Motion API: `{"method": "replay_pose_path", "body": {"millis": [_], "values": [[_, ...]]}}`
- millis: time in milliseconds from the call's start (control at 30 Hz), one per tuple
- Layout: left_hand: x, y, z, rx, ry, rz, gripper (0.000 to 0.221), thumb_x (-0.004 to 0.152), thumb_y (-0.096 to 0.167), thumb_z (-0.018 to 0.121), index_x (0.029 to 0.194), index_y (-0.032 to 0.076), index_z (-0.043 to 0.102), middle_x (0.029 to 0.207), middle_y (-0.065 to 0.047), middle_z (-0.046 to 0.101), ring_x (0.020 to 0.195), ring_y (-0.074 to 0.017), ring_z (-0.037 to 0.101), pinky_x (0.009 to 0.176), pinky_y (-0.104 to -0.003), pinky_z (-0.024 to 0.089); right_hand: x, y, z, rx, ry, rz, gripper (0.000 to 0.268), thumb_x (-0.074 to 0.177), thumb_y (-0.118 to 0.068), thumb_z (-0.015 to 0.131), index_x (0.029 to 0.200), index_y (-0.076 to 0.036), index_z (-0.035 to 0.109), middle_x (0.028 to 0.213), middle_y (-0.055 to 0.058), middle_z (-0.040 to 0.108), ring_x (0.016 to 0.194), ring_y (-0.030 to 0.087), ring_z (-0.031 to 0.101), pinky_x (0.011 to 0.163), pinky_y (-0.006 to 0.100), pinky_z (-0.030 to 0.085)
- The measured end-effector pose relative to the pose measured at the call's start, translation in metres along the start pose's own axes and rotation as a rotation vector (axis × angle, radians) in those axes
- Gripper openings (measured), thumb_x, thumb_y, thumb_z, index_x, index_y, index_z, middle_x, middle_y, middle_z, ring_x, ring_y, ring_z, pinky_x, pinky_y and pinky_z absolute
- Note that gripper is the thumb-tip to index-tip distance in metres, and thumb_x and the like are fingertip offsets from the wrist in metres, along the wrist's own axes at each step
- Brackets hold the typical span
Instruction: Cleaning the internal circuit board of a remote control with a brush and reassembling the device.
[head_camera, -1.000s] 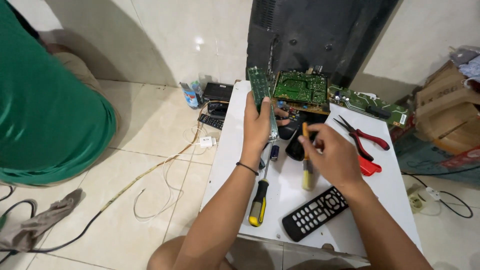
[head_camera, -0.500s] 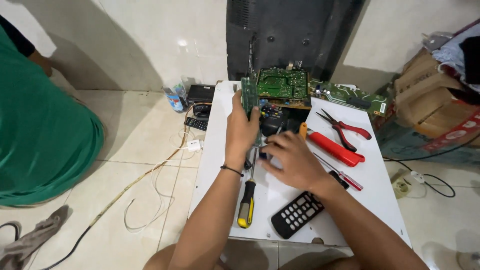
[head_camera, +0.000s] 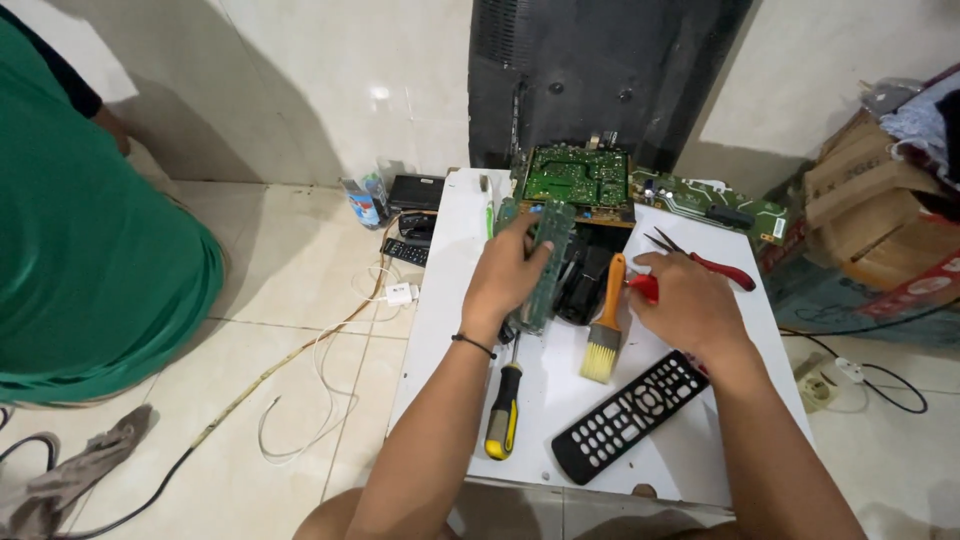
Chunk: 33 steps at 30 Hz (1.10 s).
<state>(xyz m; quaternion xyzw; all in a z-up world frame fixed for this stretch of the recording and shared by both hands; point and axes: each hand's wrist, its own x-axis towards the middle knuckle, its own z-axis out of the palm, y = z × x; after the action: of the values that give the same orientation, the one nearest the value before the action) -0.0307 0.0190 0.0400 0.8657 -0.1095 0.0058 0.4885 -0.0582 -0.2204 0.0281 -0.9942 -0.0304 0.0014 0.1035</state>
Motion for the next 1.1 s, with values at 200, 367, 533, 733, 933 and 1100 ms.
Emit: {"method": "replay_pose_path", "body": {"millis": [200,367,533,733,933,1100], "values": [[0.004,-0.008,0.006,0.005,-0.063,0.034,0.052,0.098,0.022,0.06,0.143,-0.004,0.052,0.094,-0.018,0.069,0.09,-0.0314,0.073,0.074,-0.046,0.059,0.009,0.013,0.021,-0.023,0.113,0.022,0.047,0.097,-0.032,0.058,0.139,-0.012,0.064,0.119,0.019,0.062,0.097,0.04,0.075,0.079,0.053,0.063],[-0.005,0.006,0.0,0.021,-0.16,0.041,0.043,0.099,0.025,0.057,0.134,0.0,0.061,0.104,-0.025,0.073,0.097,-0.0396,0.073,0.081,-0.05,0.059,0.005,0.008,0.021,0.015,0.247,0.083,0.045,0.1,-0.028,0.054,0.136,-0.004,0.062,0.118,0.021,0.059,0.091,0.043,0.074,0.075,0.051,0.063],[-0.016,0.025,0.001,-0.035,-0.239,0.083,0.04,0.1,0.02,0.053,0.133,-0.002,0.061,0.108,-0.028,0.073,0.072,-0.026,0.073,0.069,-0.043,0.062,0.003,-0.001,0.017,0.081,0.309,0.08,0.043,0.105,-0.025,0.05,0.139,-0.001,0.06,0.116,0.023,0.059,0.09,0.038,0.074,0.074,0.043,0.063],[-0.005,0.009,0.023,0.207,-0.242,0.215,0.036,0.104,0.021,0.049,0.122,-0.002,0.071,0.104,-0.03,0.072,0.086,-0.0404,0.074,0.07,-0.047,0.062,0.004,-0.002,0.021,0.025,0.291,0.035,0.049,0.105,-0.025,0.051,0.145,0.002,0.058,0.117,0.023,0.063,0.097,0.04,0.074,0.074,0.047,0.064],[-0.003,-0.007,0.04,0.661,-0.044,0.331,0.029,0.093,0.026,0.068,0.112,0.006,0.062,0.088,-0.018,0.071,0.077,-0.0372,0.074,0.06,-0.049,0.061,0.011,0.007,0.028,-0.022,0.268,0.07,0.048,0.1,-0.029,0.06,0.142,-0.005,0.062,0.108,0.018,0.068,0.099,0.034,0.074,0.076,0.046,0.064],[-0.003,-0.004,0.045,0.567,-0.12,0.178,0.03,0.095,0.022,0.061,0.121,0.01,0.055,0.094,-0.022,0.073,0.088,-0.0453,0.073,0.07,-0.056,0.059,0.016,0.014,0.03,-0.001,0.209,0.063,0.051,0.097,-0.03,0.063,0.142,-0.007,0.062,0.113,0.02,0.07,0.108,0.036,0.072,0.083,0.052,0.062]]}}
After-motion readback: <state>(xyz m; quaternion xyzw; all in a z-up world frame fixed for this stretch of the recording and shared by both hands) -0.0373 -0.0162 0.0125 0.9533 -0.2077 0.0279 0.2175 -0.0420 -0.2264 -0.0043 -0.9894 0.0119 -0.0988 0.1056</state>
